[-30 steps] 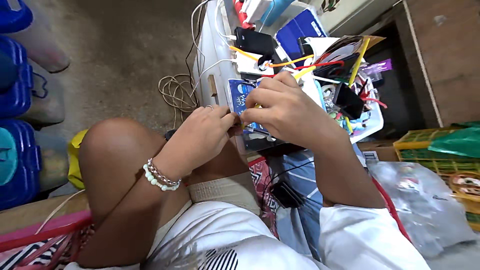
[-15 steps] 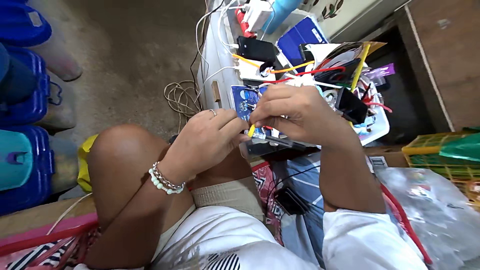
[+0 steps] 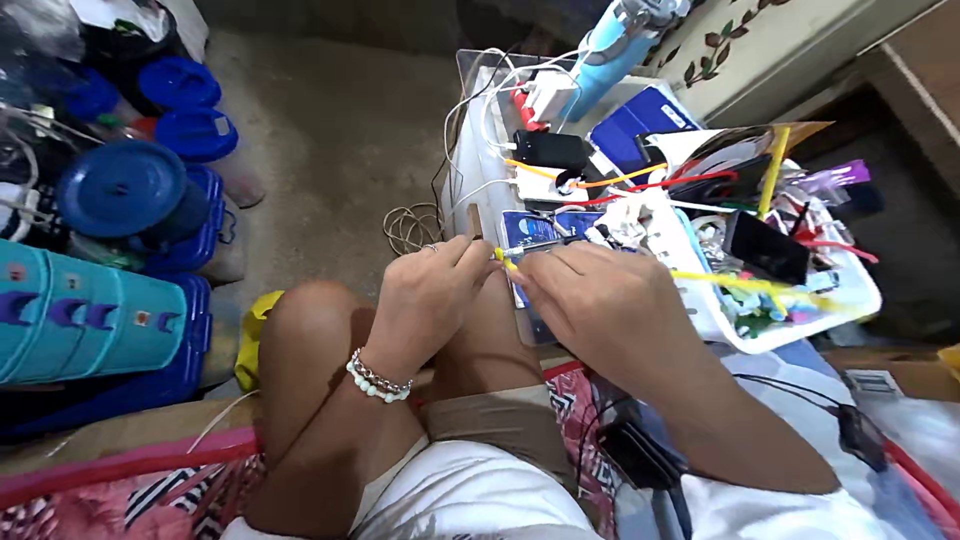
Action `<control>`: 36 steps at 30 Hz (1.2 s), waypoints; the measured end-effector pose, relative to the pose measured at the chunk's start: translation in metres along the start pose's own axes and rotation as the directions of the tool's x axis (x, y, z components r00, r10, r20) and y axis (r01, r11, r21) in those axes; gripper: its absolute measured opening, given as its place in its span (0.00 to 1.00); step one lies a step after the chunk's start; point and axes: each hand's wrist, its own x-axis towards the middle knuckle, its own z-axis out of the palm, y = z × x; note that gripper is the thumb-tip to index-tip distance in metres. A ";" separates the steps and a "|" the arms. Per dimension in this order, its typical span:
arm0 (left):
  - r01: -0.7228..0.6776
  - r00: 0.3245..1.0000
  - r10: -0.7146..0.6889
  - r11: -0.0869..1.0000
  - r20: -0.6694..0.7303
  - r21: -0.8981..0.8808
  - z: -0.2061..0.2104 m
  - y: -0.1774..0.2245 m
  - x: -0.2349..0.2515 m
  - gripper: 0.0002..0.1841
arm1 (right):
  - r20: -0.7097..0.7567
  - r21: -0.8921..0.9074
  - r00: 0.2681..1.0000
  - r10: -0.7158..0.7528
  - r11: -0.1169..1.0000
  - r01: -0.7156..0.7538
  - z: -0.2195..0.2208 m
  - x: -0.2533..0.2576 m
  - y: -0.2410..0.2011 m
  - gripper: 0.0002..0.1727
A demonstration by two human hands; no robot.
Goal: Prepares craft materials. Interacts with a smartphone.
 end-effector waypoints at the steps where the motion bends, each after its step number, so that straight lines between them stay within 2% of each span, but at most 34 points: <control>1: -0.014 0.999 0.014 1.000 0.049 -0.005 -0.001 0.000 -0.001 0.12 | 0.038 -0.024 0.999 -0.039 0.999 0.039 -0.007 0.005 0.002 0.16; 3: -0.062 0.992 0.064 0.998 0.111 -0.021 -0.004 0.000 -0.003 0.08 | 0.119 0.012 0.987 -0.103 0.995 0.103 -0.017 0.016 0.010 0.12; 5: -0.105 0.989 0.110 0.993 0.097 -0.051 -0.008 0.002 -0.004 0.10 | 0.212 0.120 0.962 -0.172 0.982 0.149 -0.022 0.029 0.027 0.09; 7: -0.142 0.987 0.148 0.986 0.066 -0.083 -0.011 0.000 -0.004 0.13 | 0.282 0.270 0.923 -0.263 0.945 0.187 -0.019 0.043 0.048 0.11; 9: -0.184 0.982 0.186 0.978 0.011 -0.101 -0.011 0.000 -0.006 0.16 | 0.310 0.489 0.871 -0.380 0.850 0.197 -0.007 0.055 0.068 0.13; 10: -0.202 0.979 0.201 0.974 -0.025 -0.100 -0.010 0.000 -0.008 0.17 | 0.308 0.607 0.853 -0.423 0.777 0.166 0.002 0.058 0.074 0.12; 12: -0.201 0.975 0.189 0.974 -0.116 -0.104 -0.006 -0.002 -0.010 0.17 | 0.355 0.767 0.824 -0.440 0.642 0.012 0.015 0.059 0.081 0.10; 14: -0.157 0.967 0.128 0.980 -0.218 -0.122 -0.003 -0.004 -0.013 0.17 | 0.402 0.827 0.825 -0.396 0.544 -0.141 0.024 0.051 0.080 0.11; 16: -0.088 0.956 0.050 0.989 -0.290 -0.120 -0.002 -0.006 -0.013 0.16 | 0.415 0.838 0.849 -0.328 0.501 -0.216 0.027 0.039 0.071 0.12; 17: -0.051 0.952 0.017 0.993 -0.307 -0.103 -0.002 -0.007 -0.012 0.16 | 0.417 0.836 0.860 -0.296 0.496 -0.235 0.028 0.033 0.064 0.13; 19: 0.017 0.949 -0.038 0.997 -0.312 -0.072 -0.002 -0.008 -0.009 0.15 | 0.425 0.766 0.879 -0.217 0.603 -0.222 0.025 0.023 0.049 0.17; 21: 0.059 0.960 -0.068 0.997 -0.273 -0.041 -0.001 -0.009 -0.005 0.14 | 0.389 0.565 0.916 -0.098 0.811 -0.153 0.016 0.014 0.031 0.17; 23: 0.064 0.972 -0.069 0.998 -0.223 -0.026 0.000 -0.010 -0.003 0.15 | 0.275 0.300 0.961 0.007 0.949 -0.093 0.004 0.008 0.017 0.17; 25: 0.047 0.982 -0.048 0.999 -0.185 -0.012 0.000 -0.010 -0.001 0.15 | 0.162 0.117 0.987 0.015 0.992 -0.034 -0.008 0.008 0.011 0.17; 28: -0.014 0.991 0.012 1.000 -0.131 -0.016 0.000 -0.006 0.003 0.13 | 0.136 0.006 0.990 -0.035 0.999 0.035 -0.024 0.021 0.018 0.15; 30: -0.064 0.993 0.060 0.997 -0.101 -0.046 0.001 -0.005 0.003 0.12 | 0.185 0.052 0.980 -0.070 0.997 0.061 -0.026 0.032 0.031 0.15; 32: -0.126 0.989 0.118 0.987 -0.089 -0.097 0.003 -0.005 0.003 0.11 | 0.247 0.179 0.959 -0.142 0.979 0.099 -0.021 0.042 0.049 0.16; 34: -0.176 0.982 0.163 0.972 -0.097 -0.157 0.004 -0.005 0.000 0.12 | 0.301 0.385 0.919 -0.254 0.914 0.126 -0.008 0.051 0.071 0.15; 36: -0.188 0.977 0.162 0.962 -0.140 -0.199 0.005 -0.004 -0.002 0.12 | 0.330 0.590 0.880 -0.342 0.803 0.091 0.006 0.057 0.086 0.14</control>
